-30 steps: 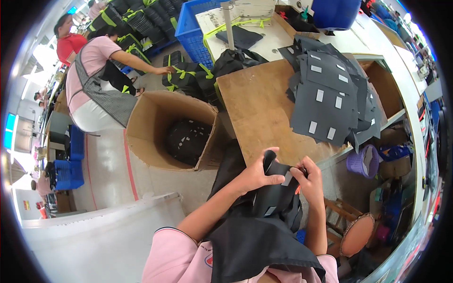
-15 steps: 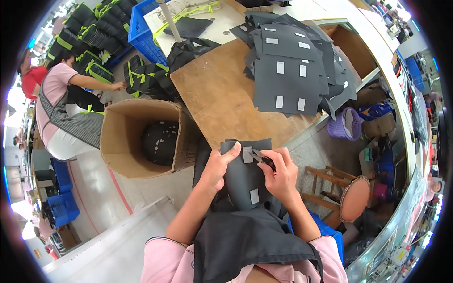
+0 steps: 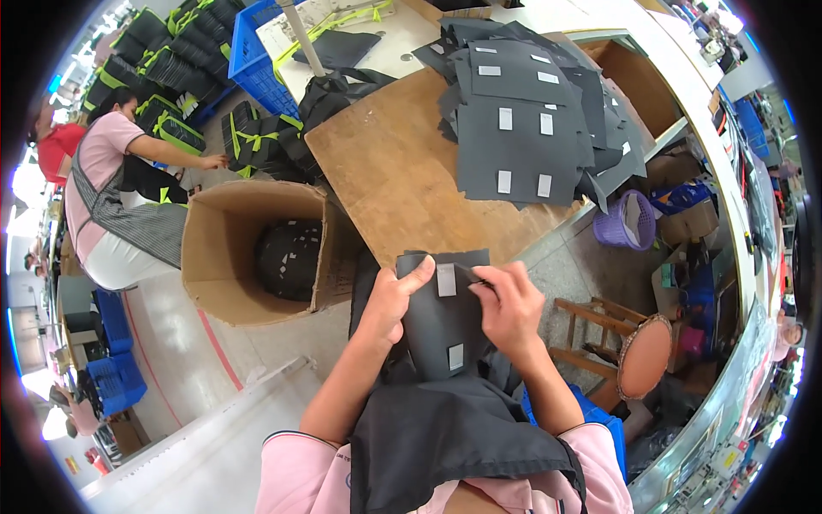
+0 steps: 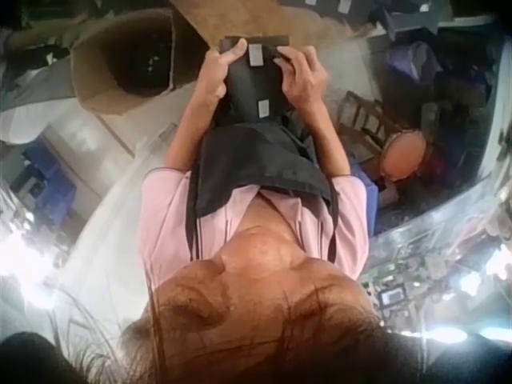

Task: Inspecting and stacking grey fabric components with attached velcro pieces at a workshop station.

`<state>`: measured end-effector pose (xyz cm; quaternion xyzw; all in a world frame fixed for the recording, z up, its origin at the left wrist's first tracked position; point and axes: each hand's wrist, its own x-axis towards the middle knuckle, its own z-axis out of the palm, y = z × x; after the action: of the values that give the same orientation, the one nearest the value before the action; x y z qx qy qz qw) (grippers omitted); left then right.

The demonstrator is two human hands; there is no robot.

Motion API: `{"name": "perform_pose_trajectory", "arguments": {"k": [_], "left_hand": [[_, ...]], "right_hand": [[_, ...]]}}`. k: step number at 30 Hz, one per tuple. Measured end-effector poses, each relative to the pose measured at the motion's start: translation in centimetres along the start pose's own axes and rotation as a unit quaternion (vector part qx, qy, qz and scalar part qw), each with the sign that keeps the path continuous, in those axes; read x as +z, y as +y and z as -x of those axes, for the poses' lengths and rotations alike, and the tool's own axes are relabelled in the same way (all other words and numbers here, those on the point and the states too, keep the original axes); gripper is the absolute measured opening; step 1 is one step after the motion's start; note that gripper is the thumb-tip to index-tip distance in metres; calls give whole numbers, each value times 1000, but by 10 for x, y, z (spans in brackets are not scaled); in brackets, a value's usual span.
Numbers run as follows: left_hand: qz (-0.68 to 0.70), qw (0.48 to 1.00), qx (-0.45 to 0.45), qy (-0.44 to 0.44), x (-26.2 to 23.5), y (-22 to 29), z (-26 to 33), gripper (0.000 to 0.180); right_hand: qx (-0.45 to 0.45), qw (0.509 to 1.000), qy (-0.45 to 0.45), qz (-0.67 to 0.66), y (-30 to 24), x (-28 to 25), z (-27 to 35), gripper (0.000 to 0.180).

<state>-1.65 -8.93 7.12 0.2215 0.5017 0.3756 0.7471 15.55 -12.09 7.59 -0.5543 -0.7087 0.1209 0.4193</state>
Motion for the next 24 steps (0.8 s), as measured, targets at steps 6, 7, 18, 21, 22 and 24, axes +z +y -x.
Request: {"name": "perform_pose_trajectory", "arguments": {"k": [6,7,18,21,22,24], "left_hand": [[111,988,73,78,-7,7,-8,33],[138,983,87,86,-3,8,-8,34],[-409,712,553,139,-3,38,21,81],[-634,605,478,-64,32,63,24,73],[-635,602,481,-63,34,66,24,73],[-622,763,78,-158,36,66,19,54]], "right_hand": [[423,784,-76,-447,19,-7,47,31],[508,672,-105,-529,9,-12,51,30],[404,782,-138,-455,22,-34,-15,21],[322,830,-238,-389,19,-42,-40,21],[303,851,-228,-362,12,-39,-47,20],[235,910,-216,-265,22,-33,-47,16]]}}
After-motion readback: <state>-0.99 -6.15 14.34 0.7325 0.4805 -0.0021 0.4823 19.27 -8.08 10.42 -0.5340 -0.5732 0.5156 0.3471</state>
